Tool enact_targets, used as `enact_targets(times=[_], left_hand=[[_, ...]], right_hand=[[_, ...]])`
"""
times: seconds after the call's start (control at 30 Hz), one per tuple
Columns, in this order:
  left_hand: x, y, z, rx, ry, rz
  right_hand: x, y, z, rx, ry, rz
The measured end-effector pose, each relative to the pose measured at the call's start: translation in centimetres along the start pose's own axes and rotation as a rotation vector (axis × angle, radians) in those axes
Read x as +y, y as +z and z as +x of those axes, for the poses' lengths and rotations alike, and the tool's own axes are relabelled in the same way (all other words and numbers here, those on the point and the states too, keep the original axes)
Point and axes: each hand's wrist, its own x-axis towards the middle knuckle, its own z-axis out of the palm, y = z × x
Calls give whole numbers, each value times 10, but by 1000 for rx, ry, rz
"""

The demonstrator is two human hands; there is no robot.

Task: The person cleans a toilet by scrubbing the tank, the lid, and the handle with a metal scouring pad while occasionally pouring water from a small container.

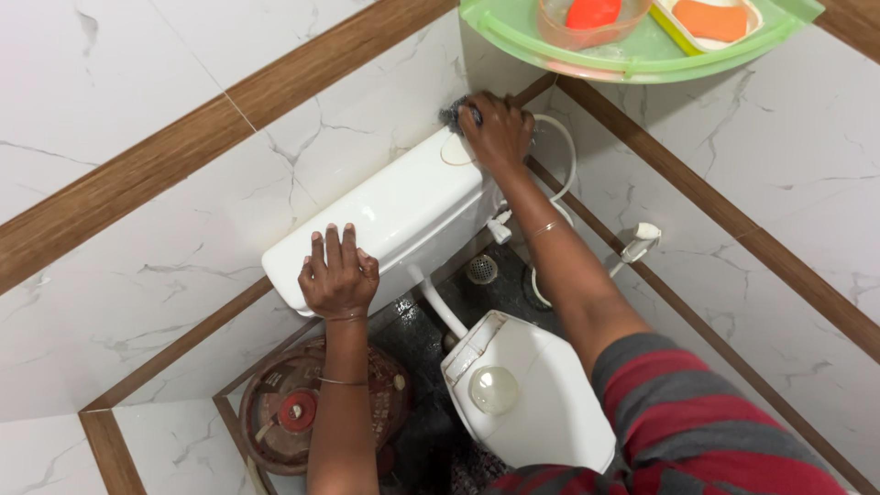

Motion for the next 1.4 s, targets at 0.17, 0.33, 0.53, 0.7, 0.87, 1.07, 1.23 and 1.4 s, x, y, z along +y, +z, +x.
enact_targets(times=[0.17, 0.33, 0.53, 0.7, 0.87, 1.07, 1.23, 1.4], left_hand=[[1, 2, -2, -22, -14, 7], [2, 3, -5, -13, -45, -35], [4, 7, -7, -18, -88, -47], [7, 9, -7, 5, -100, -14], [4, 20, -14, 12, -106, -22], [4, 14, -17, 148, -170, -171], [9, 1, -5, 189, -187, -202], [15, -2, -4, 86, -211, -155]], right_hand=[[-35, 28, -41, 103, -101, -25], [-116, 29, -136, -64, -617, 184], [-36, 5, -60, 106, -427, 192], [21, -1, -13, 101, -193, 15], [-32, 42, -47, -63, -62, -165], [-126, 28, -139, -293, -370, -43], [-88, -7, -127, -243, -519, 223], [28, -12, -71, 17, -194, 177]])
